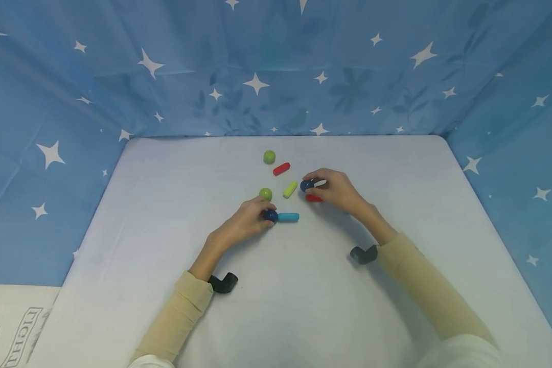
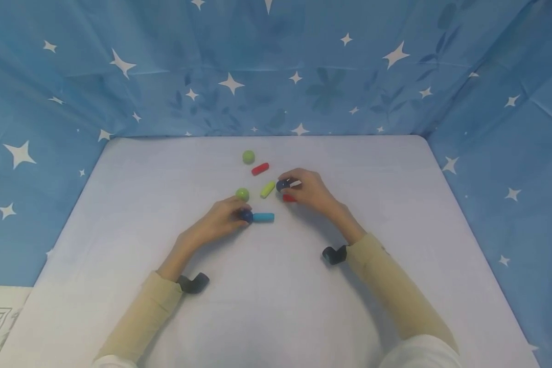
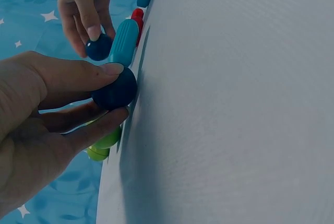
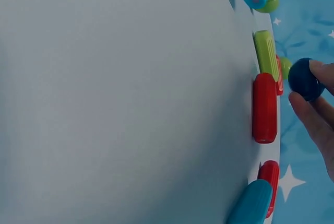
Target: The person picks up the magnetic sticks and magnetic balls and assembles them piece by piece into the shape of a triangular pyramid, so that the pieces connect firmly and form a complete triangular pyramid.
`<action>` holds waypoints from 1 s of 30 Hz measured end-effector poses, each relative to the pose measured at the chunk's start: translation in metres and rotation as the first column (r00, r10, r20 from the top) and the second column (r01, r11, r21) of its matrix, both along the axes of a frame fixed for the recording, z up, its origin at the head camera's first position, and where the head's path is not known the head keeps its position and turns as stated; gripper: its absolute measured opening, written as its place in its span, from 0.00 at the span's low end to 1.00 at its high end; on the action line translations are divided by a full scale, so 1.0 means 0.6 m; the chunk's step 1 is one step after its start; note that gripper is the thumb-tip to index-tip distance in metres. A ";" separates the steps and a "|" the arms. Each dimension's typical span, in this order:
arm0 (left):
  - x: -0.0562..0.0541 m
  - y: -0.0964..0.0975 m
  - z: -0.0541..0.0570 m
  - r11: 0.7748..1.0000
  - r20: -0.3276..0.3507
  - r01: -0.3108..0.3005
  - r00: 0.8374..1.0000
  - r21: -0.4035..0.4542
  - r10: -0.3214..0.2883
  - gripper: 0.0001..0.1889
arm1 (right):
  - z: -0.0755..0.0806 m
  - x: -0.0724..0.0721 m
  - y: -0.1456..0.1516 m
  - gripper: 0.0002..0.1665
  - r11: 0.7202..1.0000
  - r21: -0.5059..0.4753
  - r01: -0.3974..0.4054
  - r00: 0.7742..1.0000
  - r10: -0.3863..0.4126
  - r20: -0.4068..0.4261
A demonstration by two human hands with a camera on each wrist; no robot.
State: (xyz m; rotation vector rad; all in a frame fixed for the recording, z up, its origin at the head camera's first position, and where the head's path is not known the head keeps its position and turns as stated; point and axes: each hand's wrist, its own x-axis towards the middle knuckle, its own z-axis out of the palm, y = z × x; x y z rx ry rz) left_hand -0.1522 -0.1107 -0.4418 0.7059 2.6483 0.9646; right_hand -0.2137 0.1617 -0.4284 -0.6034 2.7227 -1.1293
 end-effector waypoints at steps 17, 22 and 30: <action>0.002 0.000 0.000 1.000 -0.007 0.003 1.000 0.028 -0.003 0.19 | -0.008 0.046 0.025 0.22 0.983 -0.034 -0.182 0.978 0.184 0.095; 0.004 0.001 0.002 0.999 -0.013 0.001 1.000 0.032 -0.001 0.18 | -0.015 0.053 0.017 0.21 0.965 -0.036 -0.260 0.956 0.263 0.132; 0.005 0.004 0.002 0.999 -0.039 -0.025 0.999 0.046 0.027 0.17 | -0.015 0.062 0.008 0.19 0.964 -0.005 -0.266 0.955 0.265 0.135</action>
